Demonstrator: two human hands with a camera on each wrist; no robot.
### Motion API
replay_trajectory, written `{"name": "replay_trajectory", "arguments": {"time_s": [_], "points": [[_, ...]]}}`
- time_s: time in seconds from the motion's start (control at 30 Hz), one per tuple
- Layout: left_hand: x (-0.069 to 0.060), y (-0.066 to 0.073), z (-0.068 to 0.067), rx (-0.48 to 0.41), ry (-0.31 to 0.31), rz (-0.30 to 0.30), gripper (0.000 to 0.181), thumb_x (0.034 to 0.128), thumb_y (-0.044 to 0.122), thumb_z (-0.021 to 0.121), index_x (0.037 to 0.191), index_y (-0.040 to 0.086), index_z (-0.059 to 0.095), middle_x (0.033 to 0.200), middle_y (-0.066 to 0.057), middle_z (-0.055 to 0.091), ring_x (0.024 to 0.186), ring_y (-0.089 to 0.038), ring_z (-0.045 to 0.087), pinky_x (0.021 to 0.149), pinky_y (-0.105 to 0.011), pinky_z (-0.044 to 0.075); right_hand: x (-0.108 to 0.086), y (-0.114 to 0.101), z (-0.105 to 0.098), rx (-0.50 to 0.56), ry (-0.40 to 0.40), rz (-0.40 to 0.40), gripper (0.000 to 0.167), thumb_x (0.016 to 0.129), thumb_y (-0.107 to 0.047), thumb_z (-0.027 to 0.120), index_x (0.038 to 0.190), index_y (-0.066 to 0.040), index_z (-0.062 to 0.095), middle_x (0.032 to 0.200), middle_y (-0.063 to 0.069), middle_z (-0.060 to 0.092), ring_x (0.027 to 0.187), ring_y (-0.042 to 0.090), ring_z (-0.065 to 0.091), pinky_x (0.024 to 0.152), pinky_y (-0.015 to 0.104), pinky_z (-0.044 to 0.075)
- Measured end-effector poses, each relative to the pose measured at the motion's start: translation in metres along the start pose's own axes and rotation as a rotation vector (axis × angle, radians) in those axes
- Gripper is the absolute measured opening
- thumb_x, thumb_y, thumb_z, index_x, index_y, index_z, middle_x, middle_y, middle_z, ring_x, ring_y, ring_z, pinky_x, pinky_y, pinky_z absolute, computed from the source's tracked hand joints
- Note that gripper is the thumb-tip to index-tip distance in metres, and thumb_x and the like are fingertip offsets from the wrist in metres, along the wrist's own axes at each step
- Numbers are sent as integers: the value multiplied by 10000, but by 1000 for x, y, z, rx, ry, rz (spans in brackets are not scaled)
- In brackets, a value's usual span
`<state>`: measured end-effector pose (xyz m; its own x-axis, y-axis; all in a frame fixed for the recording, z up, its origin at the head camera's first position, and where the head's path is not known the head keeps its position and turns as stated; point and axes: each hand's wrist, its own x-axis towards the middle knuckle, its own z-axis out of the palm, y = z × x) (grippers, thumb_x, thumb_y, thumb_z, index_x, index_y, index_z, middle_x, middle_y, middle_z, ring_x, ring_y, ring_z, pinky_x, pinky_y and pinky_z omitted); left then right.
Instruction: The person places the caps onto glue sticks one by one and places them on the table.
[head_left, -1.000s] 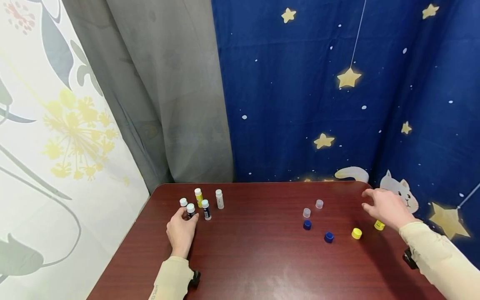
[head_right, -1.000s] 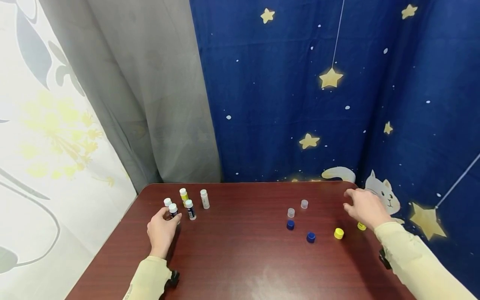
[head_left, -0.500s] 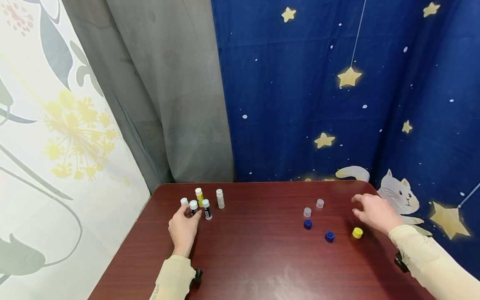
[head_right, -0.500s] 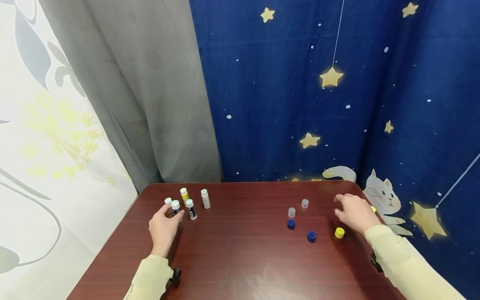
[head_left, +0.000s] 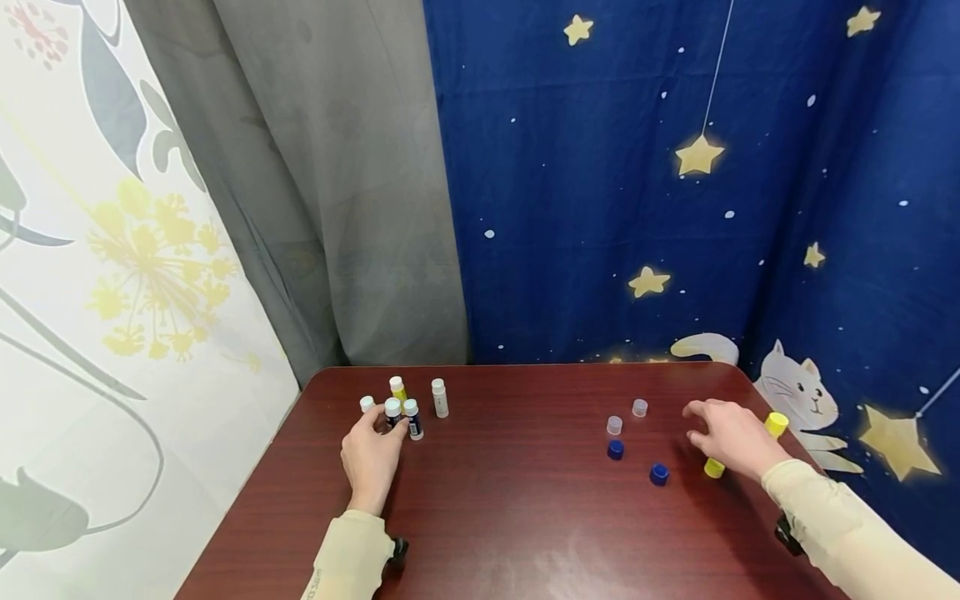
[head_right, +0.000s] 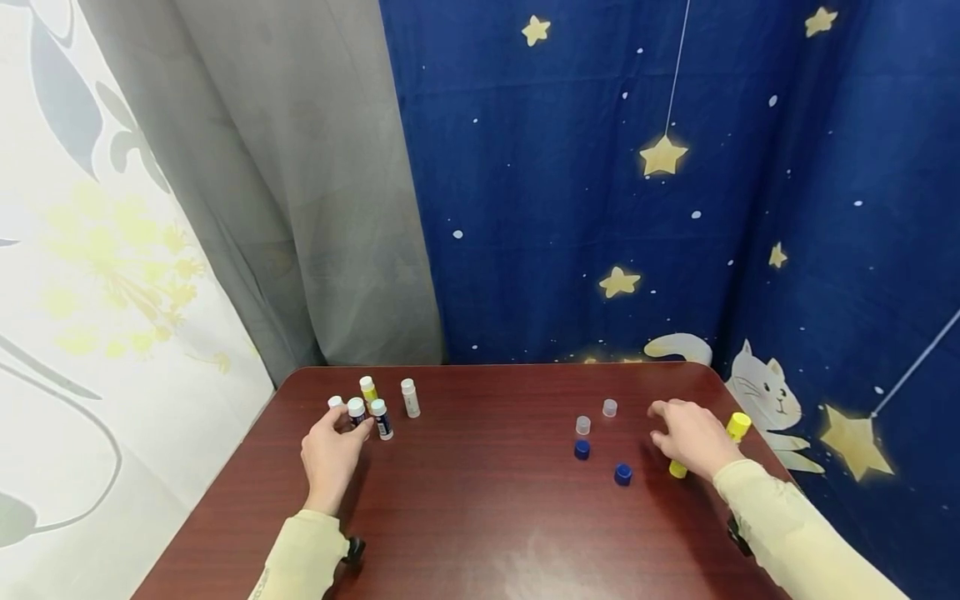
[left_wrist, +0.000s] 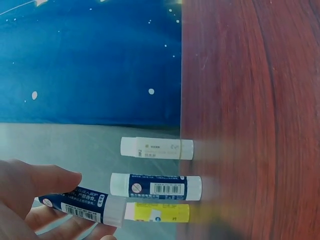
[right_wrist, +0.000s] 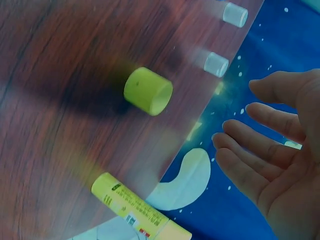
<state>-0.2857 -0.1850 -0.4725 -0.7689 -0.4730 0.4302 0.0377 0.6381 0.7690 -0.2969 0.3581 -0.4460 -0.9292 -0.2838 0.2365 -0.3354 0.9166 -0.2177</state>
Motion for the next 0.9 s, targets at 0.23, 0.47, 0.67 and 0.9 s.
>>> {"name": "replay_trajectory", "arguments": {"time_s": [0.23,0.47,0.67,0.9], "points": [[0,4,1,4,0,17,288,812,243,838,1079,180,752,926,-38,738,851,-266,661,741,-477,457,-2,-16,5,36,-33,5,323,855,-161,788,1147,-58,697,1017,95,706,845,229,642,783,511,556],[-2,7,3,1,4,32,259,814,232,842,1051,186,749,887,-29,726,805,-247,640,715,-464,450,-4,-26,15,51,-58,-32,299,846,-184,798,1119,-96,714,1009,54,711,860,208,645,793,499,552],[-3,10,3,0,3,35,268,816,229,843,1061,177,750,894,-37,731,806,-259,646,712,-466,451,-7,-33,23,65,-112,-40,308,842,-243,810,1107,-118,715,999,26,709,870,212,644,801,497,543],[-4,12,1,-12,5,51,275,812,210,846,1065,155,755,909,-53,738,821,-279,660,722,-471,449,-10,-42,29,80,-167,-5,310,822,-275,833,1079,-141,722,951,-19,690,824,165,604,785,452,539]]}}
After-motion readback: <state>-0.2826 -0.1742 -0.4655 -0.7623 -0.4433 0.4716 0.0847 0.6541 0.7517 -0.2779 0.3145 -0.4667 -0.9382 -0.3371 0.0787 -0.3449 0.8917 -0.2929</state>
